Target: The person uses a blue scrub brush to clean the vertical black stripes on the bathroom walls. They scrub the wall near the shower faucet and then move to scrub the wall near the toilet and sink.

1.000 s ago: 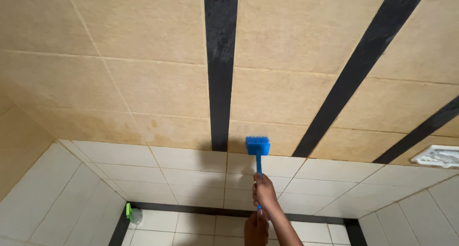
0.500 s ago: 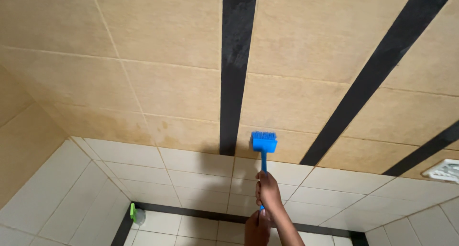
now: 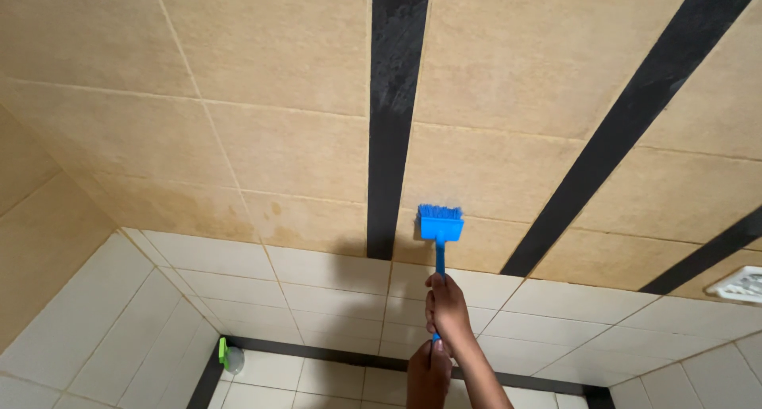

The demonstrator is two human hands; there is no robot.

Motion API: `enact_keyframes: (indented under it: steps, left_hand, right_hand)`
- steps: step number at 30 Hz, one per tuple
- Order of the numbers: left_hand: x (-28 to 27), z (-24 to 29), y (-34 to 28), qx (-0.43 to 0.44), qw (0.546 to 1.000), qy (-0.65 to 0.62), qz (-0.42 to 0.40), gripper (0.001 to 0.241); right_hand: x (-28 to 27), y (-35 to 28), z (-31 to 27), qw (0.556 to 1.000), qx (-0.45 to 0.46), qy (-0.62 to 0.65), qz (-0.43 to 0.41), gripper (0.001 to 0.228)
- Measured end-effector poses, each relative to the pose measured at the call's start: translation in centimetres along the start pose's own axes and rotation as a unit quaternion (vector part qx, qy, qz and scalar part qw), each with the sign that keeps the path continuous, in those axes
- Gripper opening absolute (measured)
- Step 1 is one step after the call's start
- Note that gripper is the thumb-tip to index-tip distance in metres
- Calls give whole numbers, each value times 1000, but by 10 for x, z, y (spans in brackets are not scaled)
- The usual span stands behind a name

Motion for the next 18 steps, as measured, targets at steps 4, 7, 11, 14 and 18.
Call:
enact_keyframes:
  steps: [4, 7, 11, 14, 18]
  left_hand:
    - [-5, -24, 0, -43, 999, 26, 3, 37]
    - [-12, -59, 3, 6, 998, 58, 2, 38]
    - [-14, -98, 5, -46, 998, -23, -26, 45]
    - [-16, -56, -1, -26, 999, 30, 11, 42]
    - [-13, -29, -7, -81, 996, -40, -4, 43]
  right_hand:
    - [0, 2, 19, 1000, 26, -11, -1, 28]
    - [-1, 2, 37, 999, 50, -21, 5, 28]
    - [1, 0, 43, 997, 53, -53, 28, 30]
    - [3, 2, 32, 997, 37, -63, 30, 31]
    - [8, 4, 22, 998, 17, -51, 21, 31]
Point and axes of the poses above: each hand's wrist, its own y-axis towards the middle knuckle, its own x-axis out of the palm, z = x × y, the point moved 6 cm from there along y, towards the middle knuckle, and after that the axes turned 3 degrees about -y, right-handed, at the moved point
